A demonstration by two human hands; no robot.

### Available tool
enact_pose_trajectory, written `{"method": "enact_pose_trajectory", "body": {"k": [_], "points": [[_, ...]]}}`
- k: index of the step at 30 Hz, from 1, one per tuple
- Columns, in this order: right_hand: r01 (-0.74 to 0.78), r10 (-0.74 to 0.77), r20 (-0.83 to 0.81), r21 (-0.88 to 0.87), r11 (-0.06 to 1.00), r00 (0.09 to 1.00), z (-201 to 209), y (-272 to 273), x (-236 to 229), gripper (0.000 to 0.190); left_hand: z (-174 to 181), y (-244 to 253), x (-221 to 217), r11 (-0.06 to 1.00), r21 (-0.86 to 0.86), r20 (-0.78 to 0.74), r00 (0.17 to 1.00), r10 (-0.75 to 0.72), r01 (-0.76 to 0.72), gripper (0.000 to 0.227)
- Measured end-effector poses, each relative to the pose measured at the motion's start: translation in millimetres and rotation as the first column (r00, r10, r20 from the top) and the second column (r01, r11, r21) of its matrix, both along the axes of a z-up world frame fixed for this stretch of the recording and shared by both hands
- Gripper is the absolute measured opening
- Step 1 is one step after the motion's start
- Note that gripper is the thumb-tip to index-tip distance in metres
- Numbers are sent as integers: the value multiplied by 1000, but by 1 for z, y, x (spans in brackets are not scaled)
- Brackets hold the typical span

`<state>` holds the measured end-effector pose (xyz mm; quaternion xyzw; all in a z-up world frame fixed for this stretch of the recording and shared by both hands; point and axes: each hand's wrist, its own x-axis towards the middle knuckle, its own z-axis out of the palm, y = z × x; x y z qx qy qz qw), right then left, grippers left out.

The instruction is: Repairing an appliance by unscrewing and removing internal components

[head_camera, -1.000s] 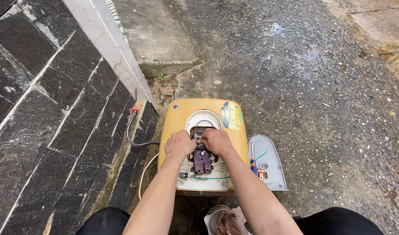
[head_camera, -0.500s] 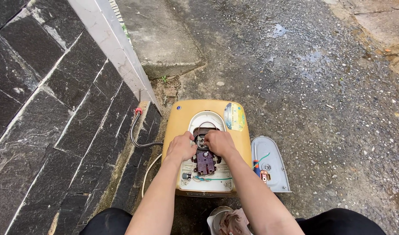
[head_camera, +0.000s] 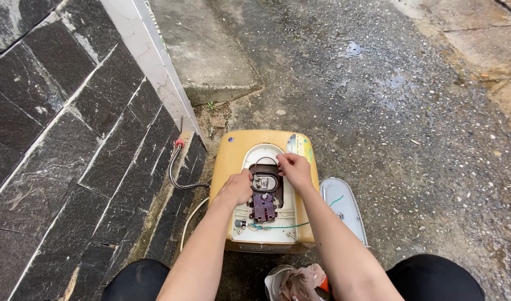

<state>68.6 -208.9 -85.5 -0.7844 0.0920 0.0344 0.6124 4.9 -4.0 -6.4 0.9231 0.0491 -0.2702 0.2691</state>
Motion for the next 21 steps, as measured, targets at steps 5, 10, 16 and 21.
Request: {"method": "enact_pose_trajectory", "body": {"k": [5, 10, 16, 21], "points": [[-119, 130, 34, -220, 968, 991, 47, -4, 8, 25, 90, -5, -4, 993, 43, 163, 980, -112, 107, 45], [-593, 661, -80, -531, 605, 746, 175, 23, -23, 63, 187, -12, -41, 971, -131, 627, 775, -75, 201, 39], [-305, 670, 204, -771, 559, 714, 218, -19, -61, 43, 168, -51, -58, 917, 276, 958, -4, -287, 288, 27], [-36, 726, 395, -866, 499, 563, 233, -37, -83, 25, 195, -52, -89, 885, 352, 932, -202, -302, 304, 37]]}}
